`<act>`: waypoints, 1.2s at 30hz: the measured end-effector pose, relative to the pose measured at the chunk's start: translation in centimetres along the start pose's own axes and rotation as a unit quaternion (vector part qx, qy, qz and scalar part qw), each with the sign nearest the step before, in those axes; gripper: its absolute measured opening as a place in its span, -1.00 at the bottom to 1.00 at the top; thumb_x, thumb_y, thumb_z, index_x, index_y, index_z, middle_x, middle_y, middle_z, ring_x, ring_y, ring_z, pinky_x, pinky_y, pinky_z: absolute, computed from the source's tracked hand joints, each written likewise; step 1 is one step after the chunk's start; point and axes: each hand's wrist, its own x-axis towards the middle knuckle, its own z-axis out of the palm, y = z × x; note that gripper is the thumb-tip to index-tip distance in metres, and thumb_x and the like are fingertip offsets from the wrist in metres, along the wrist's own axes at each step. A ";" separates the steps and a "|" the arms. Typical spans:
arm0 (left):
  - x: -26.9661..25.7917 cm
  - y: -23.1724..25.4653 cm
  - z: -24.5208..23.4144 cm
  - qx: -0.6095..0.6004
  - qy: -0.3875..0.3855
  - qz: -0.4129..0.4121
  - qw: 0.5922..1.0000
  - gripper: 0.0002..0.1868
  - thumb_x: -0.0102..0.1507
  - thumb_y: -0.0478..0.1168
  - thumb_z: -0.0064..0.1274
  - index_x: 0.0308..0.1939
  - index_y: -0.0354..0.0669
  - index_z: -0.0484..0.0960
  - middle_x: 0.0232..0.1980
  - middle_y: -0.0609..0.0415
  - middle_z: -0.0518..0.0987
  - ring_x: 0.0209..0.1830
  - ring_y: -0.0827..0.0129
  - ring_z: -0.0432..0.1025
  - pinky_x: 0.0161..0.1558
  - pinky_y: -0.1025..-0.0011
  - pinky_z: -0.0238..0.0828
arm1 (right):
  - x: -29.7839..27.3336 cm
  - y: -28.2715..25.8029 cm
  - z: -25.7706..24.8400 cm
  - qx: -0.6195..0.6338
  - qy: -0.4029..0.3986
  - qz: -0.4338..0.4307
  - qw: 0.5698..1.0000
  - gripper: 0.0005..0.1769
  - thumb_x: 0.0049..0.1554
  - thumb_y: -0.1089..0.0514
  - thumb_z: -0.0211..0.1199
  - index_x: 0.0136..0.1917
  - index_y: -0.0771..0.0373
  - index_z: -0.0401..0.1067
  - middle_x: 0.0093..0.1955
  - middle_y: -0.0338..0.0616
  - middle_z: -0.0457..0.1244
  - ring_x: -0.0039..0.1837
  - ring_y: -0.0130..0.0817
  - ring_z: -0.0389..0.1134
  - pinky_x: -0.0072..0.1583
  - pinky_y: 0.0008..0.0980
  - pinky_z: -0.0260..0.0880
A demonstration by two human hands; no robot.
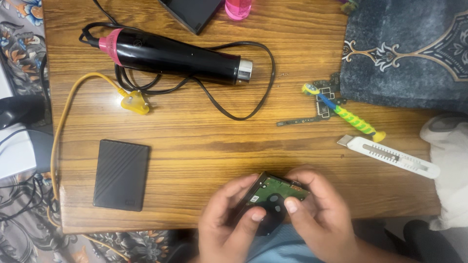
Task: The person disassembles a hard drive by hand using a utility knife to separate the circuit board from the drive body.
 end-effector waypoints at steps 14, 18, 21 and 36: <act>-0.1 -0.2 -0.2 -0.028 -0.011 -0.007 1.000 -0.53 0.34 -0.41 0.14 0.33 -0.46 0.43 0.24 -0.21 0.64 0.27 0.25 0.53 0.33 0.30 0.40 | 0.3 -1.3 -0.2 0.019 -0.018 0.017 1.000 -0.66 0.20 0.42 0.24 0.24 0.49 0.32 0.17 -0.03 0.24 0.17 -0.41 0.32 0.11 -0.39 0.44; 0.1 -0.3 -0.2 -0.030 0.006 -0.023 0.999 -0.54 0.33 -0.41 0.14 0.30 -0.46 0.45 0.22 -0.20 0.65 0.24 0.26 0.53 0.28 0.33 0.43 | 0.3 -1.3 -0.3 0.053 -0.017 0.045 0.997 -0.65 0.21 0.43 0.24 0.25 0.49 0.32 0.10 0.00 0.27 0.11 -0.39 0.32 0.06 -0.38 0.42; -0.2 -0.1 -0.1 -0.009 0.030 -0.037 0.999 -0.57 0.33 -0.42 0.13 0.28 -0.46 0.49 0.19 -0.20 0.67 0.19 0.28 0.55 0.22 0.35 0.46 | 0.5 -1.7 -0.6 0.023 -0.028 0.031 0.999 -0.63 0.15 0.42 0.24 0.23 0.47 0.32 0.16 -0.08 0.24 0.15 -0.41 0.33 0.08 -0.38 0.44; 1.8 4.0 0.7 0.486 -0.039 0.206 0.849 0.23 -0.03 -0.03 0.55 0.47 -0.47 0.06 0.30 -0.29 0.40 0.24 -0.10 0.36 0.25 0.07 0.31 | 2.1 -3.5 -0.6 -0.035 0.010 0.094 0.995 -0.60 0.23 0.22 0.18 0.29 0.46 0.35 0.10 -0.05 0.38 0.04 -0.36 0.44 0.09 -0.35 0.50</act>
